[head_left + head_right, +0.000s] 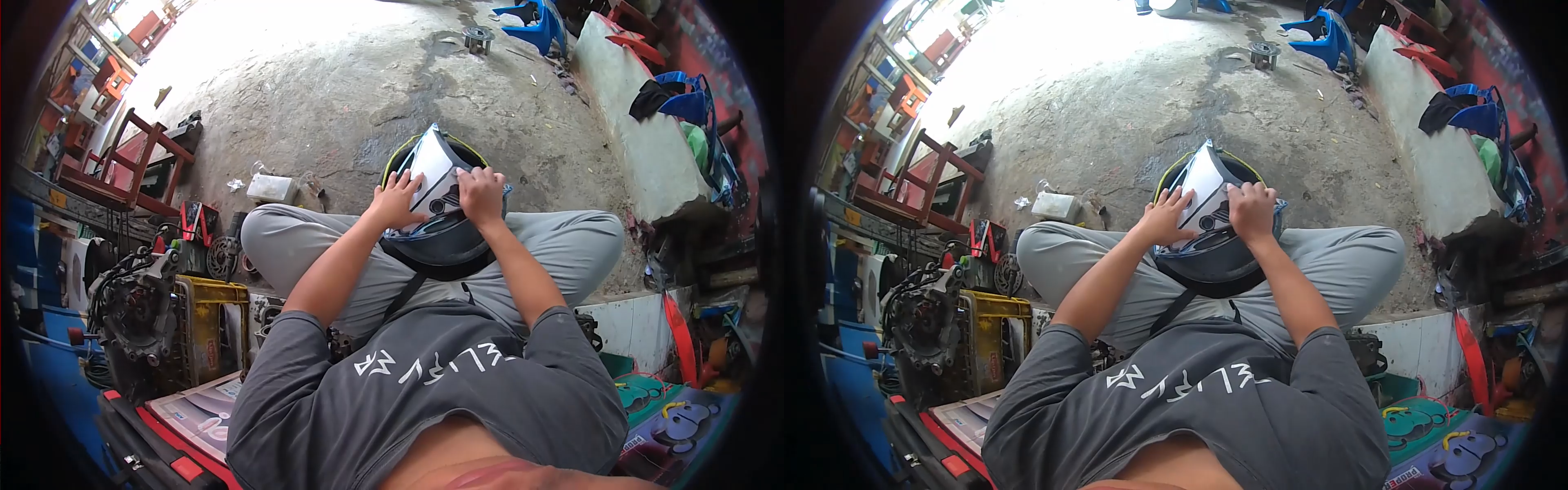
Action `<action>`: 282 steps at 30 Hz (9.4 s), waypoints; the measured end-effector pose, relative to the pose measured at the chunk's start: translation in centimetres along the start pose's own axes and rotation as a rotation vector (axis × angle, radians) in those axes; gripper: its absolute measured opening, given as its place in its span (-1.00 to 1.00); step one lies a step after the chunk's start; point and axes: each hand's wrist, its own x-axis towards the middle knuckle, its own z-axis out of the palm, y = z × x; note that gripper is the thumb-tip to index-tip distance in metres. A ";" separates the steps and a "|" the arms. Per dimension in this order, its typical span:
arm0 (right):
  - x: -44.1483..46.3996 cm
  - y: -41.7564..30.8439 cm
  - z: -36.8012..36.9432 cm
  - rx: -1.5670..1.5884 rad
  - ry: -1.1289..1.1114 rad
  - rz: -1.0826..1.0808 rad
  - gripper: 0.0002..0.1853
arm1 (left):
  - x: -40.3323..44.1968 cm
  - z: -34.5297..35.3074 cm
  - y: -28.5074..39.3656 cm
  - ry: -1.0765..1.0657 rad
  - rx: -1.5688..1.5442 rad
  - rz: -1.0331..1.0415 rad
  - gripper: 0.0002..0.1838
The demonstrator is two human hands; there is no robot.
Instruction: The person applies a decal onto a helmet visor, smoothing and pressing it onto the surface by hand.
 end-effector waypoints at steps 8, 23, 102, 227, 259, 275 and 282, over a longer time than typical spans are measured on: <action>1.9 1.6 -1.2 -0.033 -0.186 -0.275 -0.72 | -0.1 -0.1 0.0 -0.009 0.009 0.004 0.27; -1.3 1.4 0.0 0.120 -0.109 -0.154 -0.71 | 0.1 -0.1 0.2 -0.009 0.021 -0.006 0.28; -1.3 -0.4 0.2 0.242 -0.143 -0.258 -0.75 | 0.1 0.0 0.0 -0.017 -0.004 0.000 0.30; -2.3 -1.9 0.3 0.227 -0.123 -0.234 -0.72 | 0.2 0.2 -0.1 -0.005 0.009 0.004 0.30; -2.0 -2.1 0.2 0.242 -0.083 -0.309 -0.75 | 0.1 0.0 0.0 -0.008 0.012 -0.001 0.29; -0.2 -0.1 0.6 0.201 -0.043 -0.017 -0.73 | 0.2 -0.1 0.0 -0.016 0.003 0.000 0.29; -1.0 -1.4 0.0 0.233 -0.110 -0.244 -0.72 | 0.1 -0.2 0.1 -0.024 0.011 -0.002 0.28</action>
